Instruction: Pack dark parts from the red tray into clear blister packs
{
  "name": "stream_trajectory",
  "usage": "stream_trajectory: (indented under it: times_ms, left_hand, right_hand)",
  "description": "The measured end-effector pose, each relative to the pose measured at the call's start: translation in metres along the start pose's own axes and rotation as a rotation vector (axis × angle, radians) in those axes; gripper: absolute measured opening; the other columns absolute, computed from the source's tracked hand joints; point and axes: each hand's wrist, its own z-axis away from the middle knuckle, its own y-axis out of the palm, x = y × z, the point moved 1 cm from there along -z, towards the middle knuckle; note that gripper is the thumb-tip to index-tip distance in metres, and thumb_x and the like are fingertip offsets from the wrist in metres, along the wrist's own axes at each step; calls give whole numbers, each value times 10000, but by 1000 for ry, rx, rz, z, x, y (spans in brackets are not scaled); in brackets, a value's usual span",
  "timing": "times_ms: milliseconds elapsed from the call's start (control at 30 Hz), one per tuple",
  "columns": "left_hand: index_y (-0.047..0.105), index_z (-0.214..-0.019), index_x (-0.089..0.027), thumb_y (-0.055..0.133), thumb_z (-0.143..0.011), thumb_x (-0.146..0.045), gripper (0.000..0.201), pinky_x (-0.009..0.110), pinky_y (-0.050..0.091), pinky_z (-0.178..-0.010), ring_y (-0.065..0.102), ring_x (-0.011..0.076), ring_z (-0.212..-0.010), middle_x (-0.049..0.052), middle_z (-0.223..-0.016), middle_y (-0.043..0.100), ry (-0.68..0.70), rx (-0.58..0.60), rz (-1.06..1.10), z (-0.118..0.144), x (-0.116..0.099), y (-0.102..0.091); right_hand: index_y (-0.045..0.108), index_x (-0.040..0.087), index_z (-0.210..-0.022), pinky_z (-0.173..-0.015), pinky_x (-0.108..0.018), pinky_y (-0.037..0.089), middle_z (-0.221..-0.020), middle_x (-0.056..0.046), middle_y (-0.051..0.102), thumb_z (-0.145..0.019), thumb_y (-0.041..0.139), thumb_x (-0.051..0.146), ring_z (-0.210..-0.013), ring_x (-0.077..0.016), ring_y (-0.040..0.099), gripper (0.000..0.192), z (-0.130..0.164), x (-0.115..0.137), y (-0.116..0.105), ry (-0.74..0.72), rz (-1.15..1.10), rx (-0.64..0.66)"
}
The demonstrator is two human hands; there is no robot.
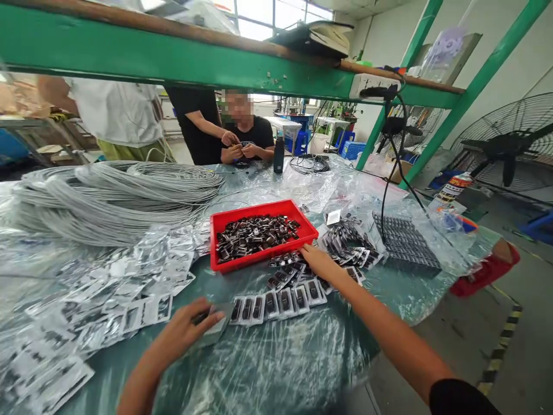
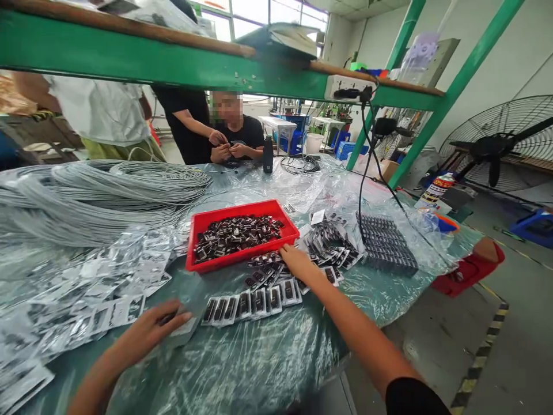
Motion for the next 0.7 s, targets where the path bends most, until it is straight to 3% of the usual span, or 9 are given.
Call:
stream_trajectory:
  times_ms: [133, 300, 367, 433, 533, 600, 700]
  left_hand:
    - [619, -723, -195, 500, -784, -602, 428, 321, 472, -723, 634, 255, -820, 88, -840, 681, -109, -87, -112, 0, 8, 2]
    - [648, -996, -161, 591, -771, -549, 452, 351, 476, -795, 639, 303, -979, 146, -1084, 671, -263, -285, -243, 8, 20, -7]
    - [620, -1088, -138, 534, -828, -509, 461, 349, 475, -819, 640, 285, -974, 142, -1058, 677, -273, -357, -184, 19, 19, -13]
    - [614, -1098, -138, 507, -855, -456, 415, 342, 478, -830, 644, 258, -936, 111, -993, 692, -242, -348, -56, 33, 12, -10]
    - [652, -987, -193, 578, -836, -425, 287, 317, 480, -856, 651, 219, -920, 49, -985, 708, -54, -154, 132, 56, -8, 20]
    - [657, -965, -202, 615, -838, -421, 256, 305, 479, -848, 656, 217, -933, 40, -965, 713, -4, -102, 114, 66, -23, 47]
    - [633, -1052, -183, 592, -884, -415, 290, 330, 478, -854, 650, 249, -979, 89, -1029, 686, -111, -327, -132, 76, -42, 77]
  right_hand:
    - [599, 83, -1190, -1004, -355, 440, -1218, -211, 614, -864, 433, -39, -1171, -268, 579, 386, -5, 6, -10, 23, 89, 20]
    - [659, 75, -1073, -920, -302, 467, -1099, -215, 682, -893, 480, 22, -1078, -259, 647, 259, -2, -2, -16, 54, 141, 63]
    - [673, 105, -1056, -866, -286, 483, -1074, -186, 707, -900, 515, 69, -1027, -247, 674, 225, -2, -4, -18, 67, 150, 76]
    - [682, 123, -1035, -827, -288, 492, -1032, -169, 724, -902, 541, 116, -972, -247, 694, 194, -2, -3, -20, 81, 155, 69]
    - [687, 108, -983, -867, -312, 474, -1012, -195, 721, -889, 552, 116, -996, -269, 686, 164, 2, 3, -26, 89, 166, 8]
    - [667, 73, -1013, -919, -340, 447, -1070, -236, 697, -876, 532, 85, -1067, -295, 657, 193, 8, 4, -35, 101, 180, -57]
    - [582, 10, -1139, -858, -380, 457, -1074, -288, 670, -889, 457, 86, -1029, -330, 658, 289, 19, -5, -53, 177, 197, -157]
